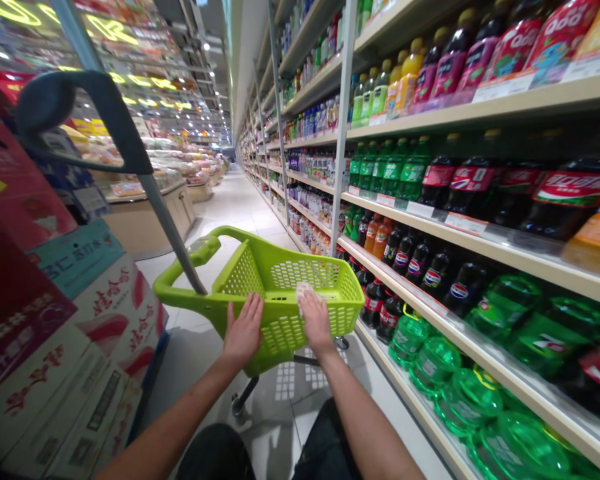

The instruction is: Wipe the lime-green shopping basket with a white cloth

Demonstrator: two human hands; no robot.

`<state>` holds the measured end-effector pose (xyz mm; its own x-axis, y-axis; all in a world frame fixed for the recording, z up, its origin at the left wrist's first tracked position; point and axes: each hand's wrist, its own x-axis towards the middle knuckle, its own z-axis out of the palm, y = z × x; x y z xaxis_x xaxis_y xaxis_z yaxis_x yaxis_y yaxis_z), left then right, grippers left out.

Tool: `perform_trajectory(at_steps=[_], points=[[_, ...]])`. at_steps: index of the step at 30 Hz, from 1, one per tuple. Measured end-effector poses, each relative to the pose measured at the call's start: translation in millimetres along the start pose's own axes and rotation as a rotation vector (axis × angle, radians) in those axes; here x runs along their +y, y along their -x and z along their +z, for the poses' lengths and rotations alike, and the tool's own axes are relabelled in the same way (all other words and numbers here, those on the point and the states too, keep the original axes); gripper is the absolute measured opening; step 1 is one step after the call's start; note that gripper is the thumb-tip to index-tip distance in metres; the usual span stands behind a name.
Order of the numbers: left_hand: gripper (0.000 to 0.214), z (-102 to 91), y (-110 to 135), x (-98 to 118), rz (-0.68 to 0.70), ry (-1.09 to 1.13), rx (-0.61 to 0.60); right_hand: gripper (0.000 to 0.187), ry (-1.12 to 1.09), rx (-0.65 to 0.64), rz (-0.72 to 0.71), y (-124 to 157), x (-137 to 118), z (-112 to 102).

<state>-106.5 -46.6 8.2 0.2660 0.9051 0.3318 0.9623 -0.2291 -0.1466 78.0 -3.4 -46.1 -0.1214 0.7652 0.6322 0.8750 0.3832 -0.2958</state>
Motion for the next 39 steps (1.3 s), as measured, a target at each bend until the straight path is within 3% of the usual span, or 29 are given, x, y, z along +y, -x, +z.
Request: perform_trajectory(at_steps=[2,4,8,10,15,17,19,23,25,29,31,35,39], points=[[0.066,1.4,-1,3,-0.006,-0.004,-0.010,0.055,0.057,0.029,0.119,6,19,-8],[0.064,2.1,-3,8,0.000,-0.003,-0.024,0.055,0.073,0.063,0.146,11,22,-11],[0.058,4.1,-11,26,0.033,0.017,-0.047,0.056,0.033,0.057,-0.056,16,7,-2],[0.058,5.9,-13,32,0.032,0.030,-0.055,0.056,0.051,0.056,-0.058,18,17,-3],[0.062,8.4,-13,34,0.026,0.054,-0.063,0.048,0.202,0.096,0.272,27,92,-26],[0.063,8.1,-14,36,0.015,0.065,-0.069,0.046,0.232,0.123,0.371,30,103,-29],[0.064,7.9,-15,39,0.017,0.076,-0.071,0.048,0.205,0.142,0.344,32,93,-25],[0.065,8.7,-16,43,0.031,0.071,-0.061,0.054,0.080,0.100,0.089,32,63,-13],[0.065,9.5,-15,43,0.041,0.062,-0.059,0.054,0.078,0.098,0.109,33,64,-16],[0.067,10.2,-14,44,0.036,0.065,-0.077,0.051,0.144,0.161,0.313,36,74,-23],[0.066,10.3,-14,46,0.020,0.076,-0.085,0.050,0.117,0.156,0.246,37,62,-20],[0.065,10.2,-13,46,0.029,0.071,-0.066,0.050,0.012,0.077,-0.027,37,28,-9],[0.064,10.8,-10,42,0.053,0.061,-0.074,0.050,0.089,0.101,0.069,40,44,-16]])
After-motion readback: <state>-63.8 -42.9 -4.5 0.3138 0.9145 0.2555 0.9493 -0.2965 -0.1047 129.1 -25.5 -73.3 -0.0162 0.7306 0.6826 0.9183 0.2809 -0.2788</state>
